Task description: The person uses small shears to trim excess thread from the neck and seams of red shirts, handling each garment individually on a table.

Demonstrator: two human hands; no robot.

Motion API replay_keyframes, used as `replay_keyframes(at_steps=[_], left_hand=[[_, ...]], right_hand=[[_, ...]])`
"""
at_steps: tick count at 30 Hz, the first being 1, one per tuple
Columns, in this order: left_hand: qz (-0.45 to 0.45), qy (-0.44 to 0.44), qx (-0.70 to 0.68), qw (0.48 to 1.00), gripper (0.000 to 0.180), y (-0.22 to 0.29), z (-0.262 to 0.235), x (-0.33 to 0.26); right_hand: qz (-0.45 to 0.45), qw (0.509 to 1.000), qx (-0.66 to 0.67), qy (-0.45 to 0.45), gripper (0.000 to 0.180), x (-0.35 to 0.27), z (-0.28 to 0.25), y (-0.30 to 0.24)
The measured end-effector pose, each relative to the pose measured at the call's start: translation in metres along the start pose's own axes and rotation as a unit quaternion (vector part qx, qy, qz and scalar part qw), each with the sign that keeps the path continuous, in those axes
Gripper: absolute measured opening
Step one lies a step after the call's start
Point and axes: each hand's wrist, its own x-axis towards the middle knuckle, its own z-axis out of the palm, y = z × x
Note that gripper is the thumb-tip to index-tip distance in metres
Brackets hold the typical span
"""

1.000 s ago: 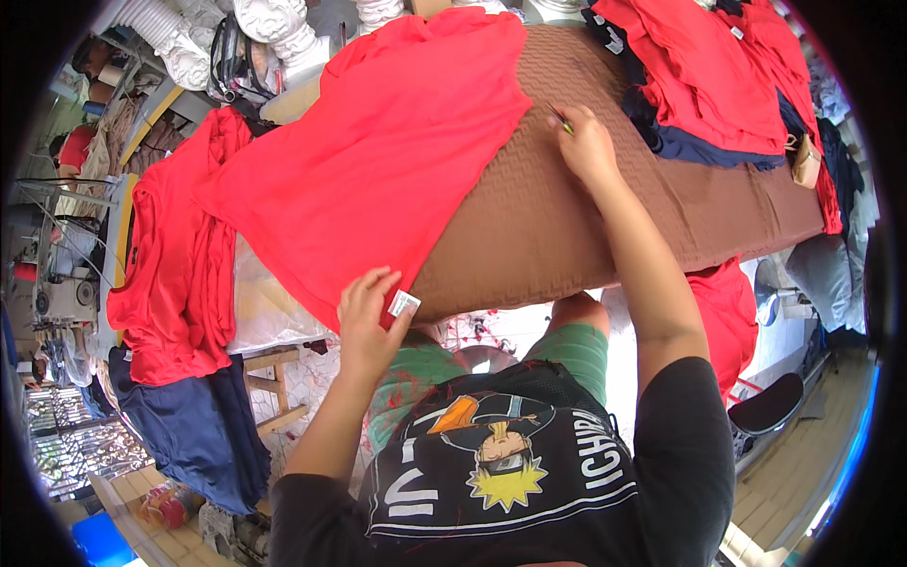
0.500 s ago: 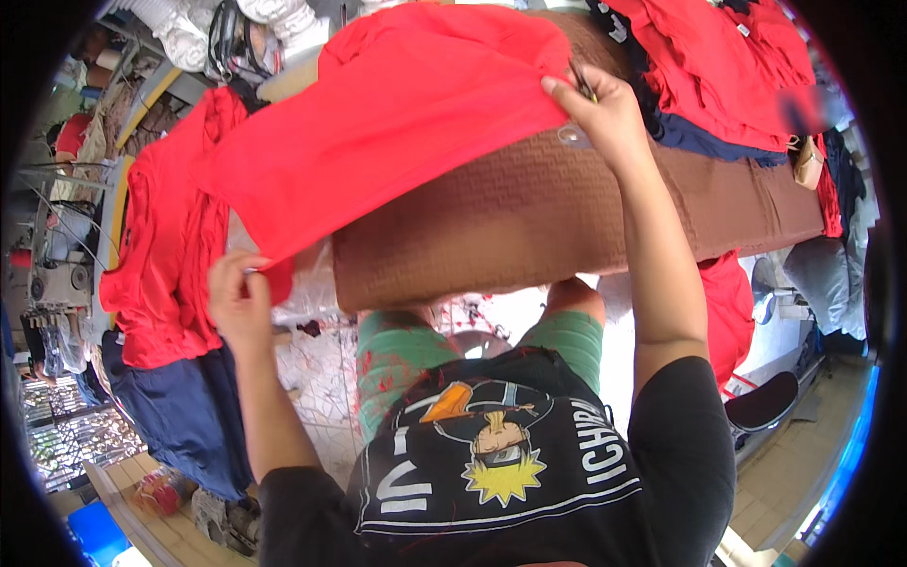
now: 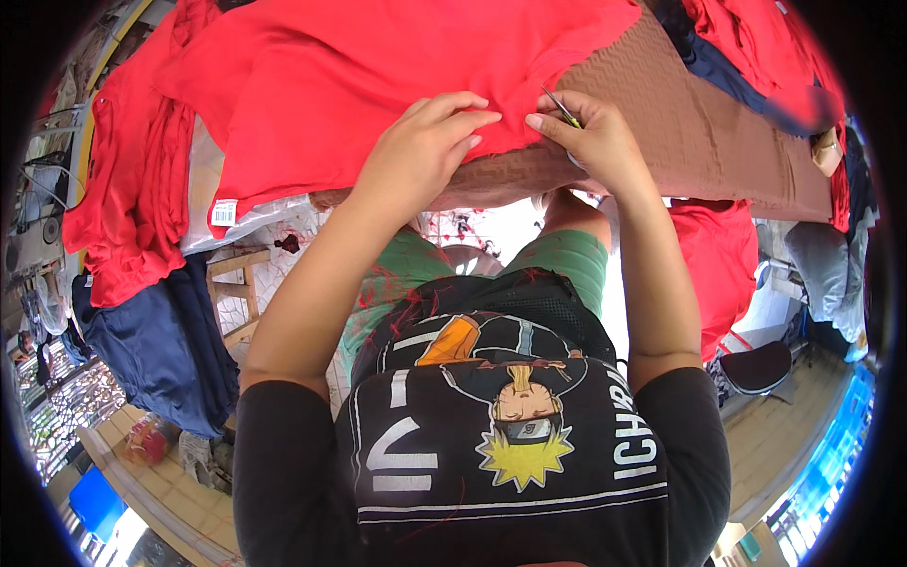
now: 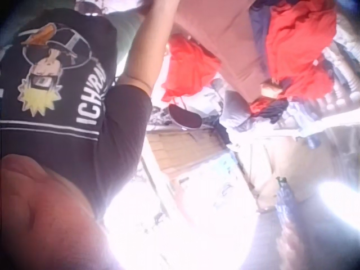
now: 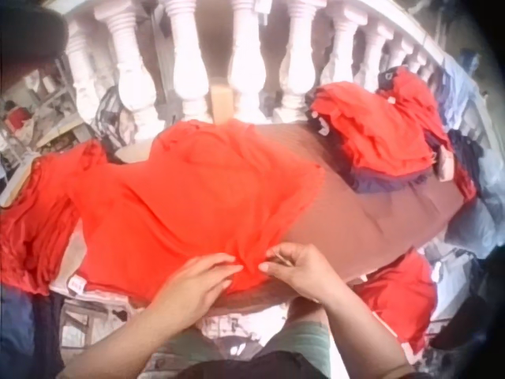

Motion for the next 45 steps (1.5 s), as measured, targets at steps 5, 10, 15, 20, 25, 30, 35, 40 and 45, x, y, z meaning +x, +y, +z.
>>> replay_keyframes(at_steps=[5, 10, 15, 20, 25, 30, 35, 40, 45], left_hand=[[-0.085, 0.009, 0.008, 0.996, 0.014, -0.006, 0.03, 0.014], [-0.041, -0.022, -0.029, 0.998, 0.014, 0.006, 0.003, -0.006], [-0.041, -0.334, -0.018, 0.942, 0.016, 0.031, -0.045, -0.03], [0.036, -0.012, 0.016, 0.999, 0.021, 0.027, 0.004, 0.004], [0.042, 0.065, 0.045, 0.996, 0.019, 0.009, 0.044, 0.018], [-0.043, 0.068, -0.004, 0.997, 0.017, 0.003, 0.046, 0.024], [-0.014, 0.094, -0.012, 0.995, 0.024, 0.01, 0.045, 0.027], [0.025, 0.099, -0.046, 0.994, 0.028, 0.014, 0.054, 0.033], [0.003, 0.065, -0.073, 0.995, 0.022, 0.015, 0.057, 0.036]], right_hand=[[-0.02, 0.999, 0.011, 0.022, 0.035, -0.001, 0.007, 0.004], [-0.032, 0.999, 0.011, 0.029, 0.029, -0.002, 0.002, 0.008], [-0.018, 0.994, 0.094, 0.05, 0.019, -0.012, -0.016, 0.013], [-0.06, 0.995, 0.078, 0.034, 0.017, -0.016, -0.016, 0.012], [-0.217, 0.969, -0.092, 0.076, 0.023, -0.014, -0.008, 0.02], [-0.216, 0.961, -0.156, 0.072, 0.023, -0.018, 0.0, 0.01], [-0.139, 0.976, -0.127, 0.111, 0.019, -0.012, 0.008, 0.012], [-0.151, 0.978, -0.068, 0.131, 0.015, -0.016, 0.01, 0.01], [-0.106, 0.988, -0.072, 0.092, 0.015, -0.019, -0.004, 0.001]])
